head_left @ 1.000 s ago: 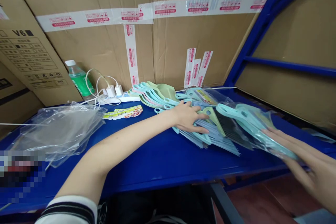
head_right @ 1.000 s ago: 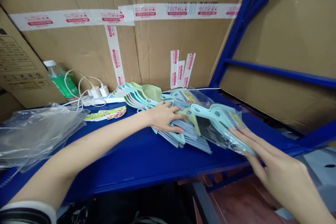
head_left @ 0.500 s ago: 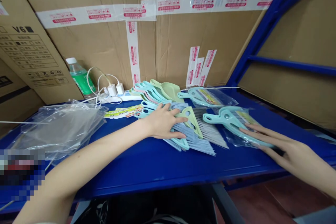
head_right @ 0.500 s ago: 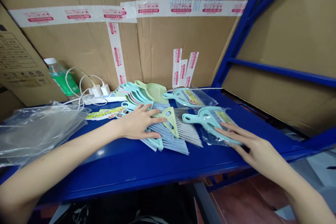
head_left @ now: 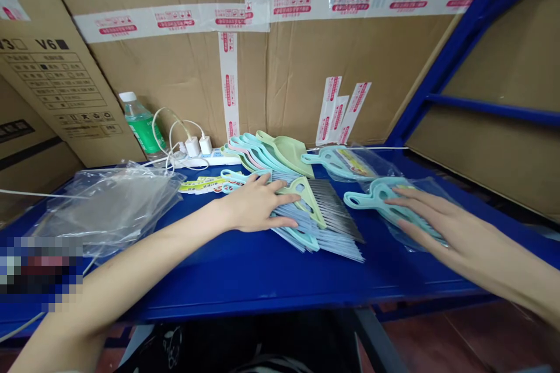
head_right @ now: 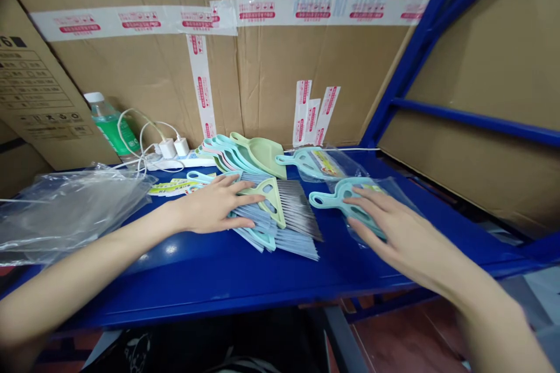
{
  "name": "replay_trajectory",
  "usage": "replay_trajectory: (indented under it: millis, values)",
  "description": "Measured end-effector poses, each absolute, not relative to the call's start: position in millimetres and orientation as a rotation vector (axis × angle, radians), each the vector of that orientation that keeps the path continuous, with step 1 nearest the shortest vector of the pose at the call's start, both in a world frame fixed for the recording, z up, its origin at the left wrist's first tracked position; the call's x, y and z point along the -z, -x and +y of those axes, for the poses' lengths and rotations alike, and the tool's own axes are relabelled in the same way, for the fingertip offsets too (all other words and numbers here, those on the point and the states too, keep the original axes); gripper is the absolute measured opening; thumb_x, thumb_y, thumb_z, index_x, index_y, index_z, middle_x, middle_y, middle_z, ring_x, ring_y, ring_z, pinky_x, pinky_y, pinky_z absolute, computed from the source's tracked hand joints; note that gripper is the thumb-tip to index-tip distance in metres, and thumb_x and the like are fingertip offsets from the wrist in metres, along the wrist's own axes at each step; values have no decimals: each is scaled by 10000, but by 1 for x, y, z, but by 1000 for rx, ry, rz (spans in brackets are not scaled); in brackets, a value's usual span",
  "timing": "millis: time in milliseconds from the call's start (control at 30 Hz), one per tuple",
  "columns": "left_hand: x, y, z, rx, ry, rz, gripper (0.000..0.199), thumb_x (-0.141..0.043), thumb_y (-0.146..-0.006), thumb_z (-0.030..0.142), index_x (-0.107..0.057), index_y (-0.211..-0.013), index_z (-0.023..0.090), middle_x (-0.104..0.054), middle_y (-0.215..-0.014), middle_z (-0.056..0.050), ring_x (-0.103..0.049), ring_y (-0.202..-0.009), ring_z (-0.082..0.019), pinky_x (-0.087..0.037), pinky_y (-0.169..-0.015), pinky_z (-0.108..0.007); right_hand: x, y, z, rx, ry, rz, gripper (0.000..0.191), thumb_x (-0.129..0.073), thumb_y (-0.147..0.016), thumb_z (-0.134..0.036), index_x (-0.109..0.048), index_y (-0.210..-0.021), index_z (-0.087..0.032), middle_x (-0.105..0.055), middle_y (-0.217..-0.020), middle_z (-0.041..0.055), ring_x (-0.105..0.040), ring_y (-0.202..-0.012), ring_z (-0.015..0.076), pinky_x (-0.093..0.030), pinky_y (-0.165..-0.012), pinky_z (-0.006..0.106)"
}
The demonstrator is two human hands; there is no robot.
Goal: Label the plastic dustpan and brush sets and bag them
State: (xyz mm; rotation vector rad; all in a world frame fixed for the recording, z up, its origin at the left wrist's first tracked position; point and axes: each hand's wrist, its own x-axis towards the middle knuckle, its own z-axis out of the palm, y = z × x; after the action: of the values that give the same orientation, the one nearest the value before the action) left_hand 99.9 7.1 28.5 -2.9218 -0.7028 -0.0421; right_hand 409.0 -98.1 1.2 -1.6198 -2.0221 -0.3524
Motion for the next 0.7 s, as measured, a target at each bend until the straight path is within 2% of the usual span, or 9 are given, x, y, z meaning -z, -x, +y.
replay_trajectory:
  millis: [133,233,400,533,633,700]
  values:
    - [-28,-100,6,25,2844,-687,592,-370,-945,616,-451,-1429,285,-491,-1433,-135,-424,-1339,-362,-352,-1074,-534,-22,-367,-70,239,1450,-2326,458,-401,-939,-437,-670,-1174,-150,-676,-1231,183,-632,-1147,331,-526,-949,517]
    - [-27,-99,6,46,2819,-687,585,-356,-950,611,-467,-1418,278,-488,-1436,-143,-408,-1358,-349,-353,-1077,-520,-37,-342,-38,197,1338,-2494,411,-447,-924,-389,-645,-1212,-173,-702,-1180,153,-669,-1070,311,-546,-897,506]
    - [-22,-100,1,118,2744,-735,594,-350,-948,616,-519,-1378,242,-510,-1406,-168,-432,-1332,-345,-345,-1070,-536,-45,-305,8,203,1571,-2524,262,-568,-869,-307,-709,-1061,-199,-737,-1092,120,-692,-1000,309,-566,-809,434]
    - [-17,-103,-1,201,2690,-745,586,-372,-945,611,-551,-1344,222,-569,-1324,-155,-505,-1248,-333,-374,-1042,-504,-31,-290,20,273,1669,-2415,346,-432,-934,-207,-660,-1173,-103,-697,-1155,199,-664,-1055,331,-523,-861,443]
    - [-14,-104,0,202,2698,-685,543,-363,-968,563,-554,-1339,216,-597,-1267,-140,-555,-1172,-298,-416,-1001,-451,-20,-291,22,284,1742,-2361,389,-365,-929,-123,-658,-1183,-99,-708,-1127,193,-672,-1034,314,-514,-842,407]
    - [-13,-104,1,183,2722,-646,523,-355,-982,533,-549,-1344,210,-605,-1242,-133,-576,-1131,-274,-443,-966,-412,-15,-295,25,279,1791,-2330,388,-363,-922,-115,-692,-1126,-131,-722,-1093,172,-686,-991,303,-519,-785,379]
